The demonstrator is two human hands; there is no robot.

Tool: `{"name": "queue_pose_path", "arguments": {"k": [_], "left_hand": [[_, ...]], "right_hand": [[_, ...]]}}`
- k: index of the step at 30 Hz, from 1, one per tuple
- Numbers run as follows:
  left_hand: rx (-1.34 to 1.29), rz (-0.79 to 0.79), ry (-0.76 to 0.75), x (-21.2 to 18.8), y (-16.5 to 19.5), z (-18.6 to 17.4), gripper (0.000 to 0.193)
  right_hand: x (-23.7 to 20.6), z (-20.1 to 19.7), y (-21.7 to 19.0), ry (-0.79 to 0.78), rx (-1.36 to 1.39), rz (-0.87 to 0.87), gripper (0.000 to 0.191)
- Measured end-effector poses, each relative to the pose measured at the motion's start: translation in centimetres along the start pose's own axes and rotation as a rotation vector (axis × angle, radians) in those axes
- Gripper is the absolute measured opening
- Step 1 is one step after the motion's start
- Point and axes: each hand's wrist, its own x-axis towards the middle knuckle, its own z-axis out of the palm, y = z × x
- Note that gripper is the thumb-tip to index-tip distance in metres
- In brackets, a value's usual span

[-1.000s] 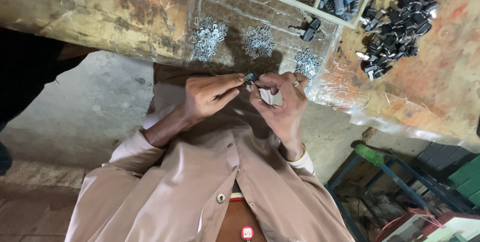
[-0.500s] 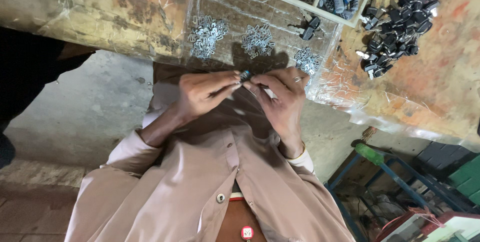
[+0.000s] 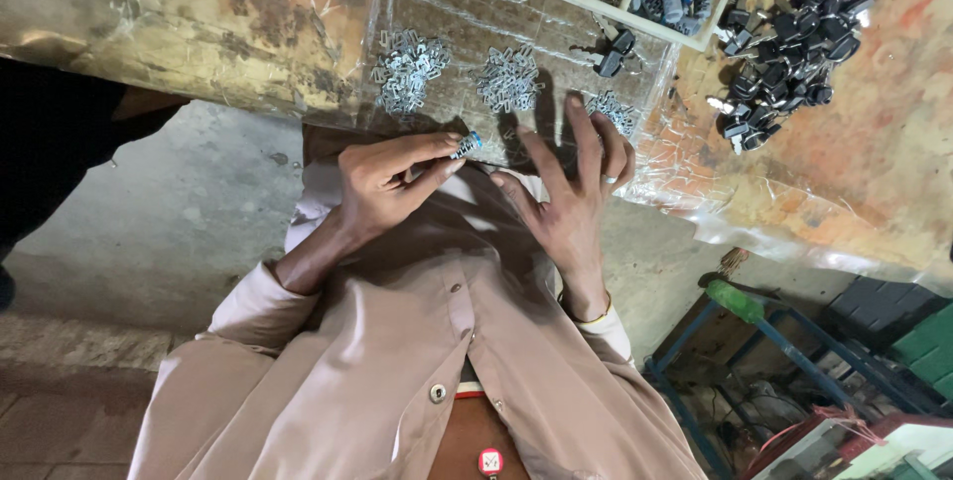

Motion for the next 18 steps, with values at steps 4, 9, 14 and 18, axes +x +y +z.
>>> {"name": "queue_pose_path", "arguments": {"k": [4, 9, 14, 18], "left_hand": [[-0.035, 0.011, -0.019, 0.1, 0.1, 0.4, 0.024], [-0.065, -0.02, -0.058, 0.2, 0.2, 1.2, 0.025], [-0.03, 0.015, -0.062, 0.2, 0.3, 1.8, 0.024], [-0.019, 0.014, -0.077, 0.2, 0.3, 1.8, 0.024]], "right_hand": [[-0.7, 0.6, 1.0, 0.134, 0.004, -0.101, 0.032], [-1.2, 0.7, 0.6, 0.105, 0.295, -0.069, 0.018], [-0.5, 0.7, -1.1, 0.109, 0.465, 0.118, 0.021], [0.3, 1.0, -1.7, 0.084, 0.635, 0.195, 0.024]]}}
